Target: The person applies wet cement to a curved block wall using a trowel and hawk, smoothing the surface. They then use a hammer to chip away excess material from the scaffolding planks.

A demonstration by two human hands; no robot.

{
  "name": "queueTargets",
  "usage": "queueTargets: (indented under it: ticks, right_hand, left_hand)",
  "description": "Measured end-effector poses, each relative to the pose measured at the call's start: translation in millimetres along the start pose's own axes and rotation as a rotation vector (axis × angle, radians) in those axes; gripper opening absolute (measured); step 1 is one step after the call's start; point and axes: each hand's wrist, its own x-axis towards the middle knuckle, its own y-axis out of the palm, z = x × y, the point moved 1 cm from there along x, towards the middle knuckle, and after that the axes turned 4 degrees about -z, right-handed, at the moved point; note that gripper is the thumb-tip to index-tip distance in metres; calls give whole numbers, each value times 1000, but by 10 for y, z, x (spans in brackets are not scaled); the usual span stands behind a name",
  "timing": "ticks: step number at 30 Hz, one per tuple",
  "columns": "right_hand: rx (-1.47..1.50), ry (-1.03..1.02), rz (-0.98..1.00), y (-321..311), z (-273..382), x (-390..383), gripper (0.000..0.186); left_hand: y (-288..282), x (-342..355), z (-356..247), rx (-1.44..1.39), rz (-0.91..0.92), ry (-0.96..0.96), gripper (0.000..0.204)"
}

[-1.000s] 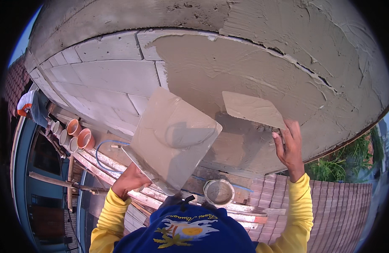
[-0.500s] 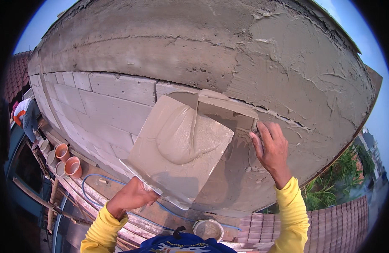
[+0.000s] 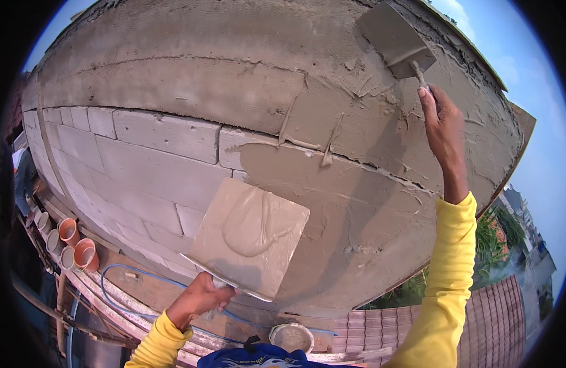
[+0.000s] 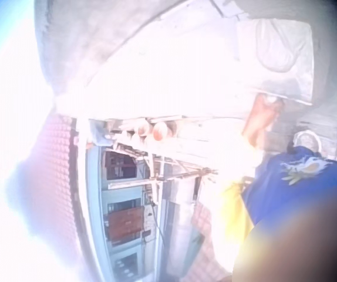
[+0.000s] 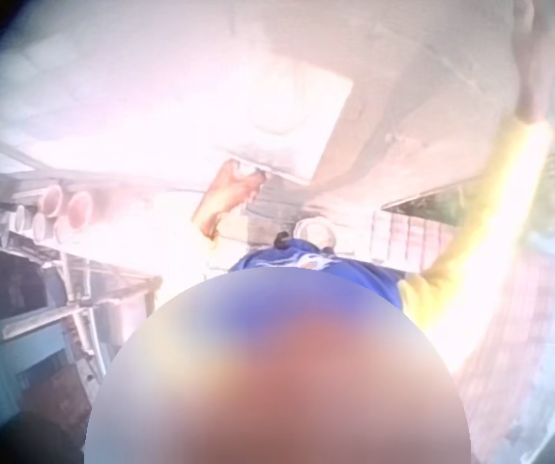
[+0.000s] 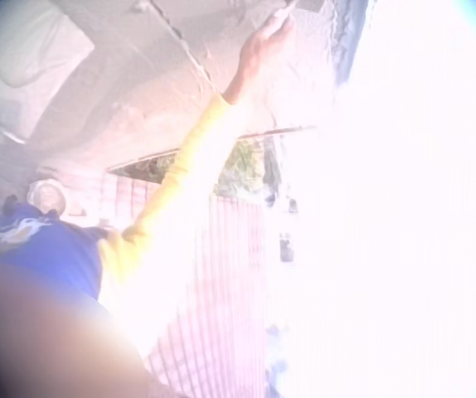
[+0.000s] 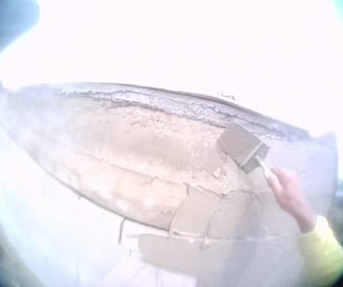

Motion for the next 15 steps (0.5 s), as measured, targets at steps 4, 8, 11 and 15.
queueTargets:
  ticks: [4,8,11,15]
  right_hand:
    - [-51,-272,65,59,232,-228,35]
    - [-253,-433,333,367,800,-761,31]
    - [-324,-504,245,516,902,-760,31]
    - [-300,-356,-14,374,688,-317,33]
  left_hand:
    - [0,26,9,13,18,-3,26]
    - [20,6,-55,-41,29,-23,20]
    - [56,17,-27,-86,32,12,21]
    - [58,-3,-76,-85,72,-7,23]
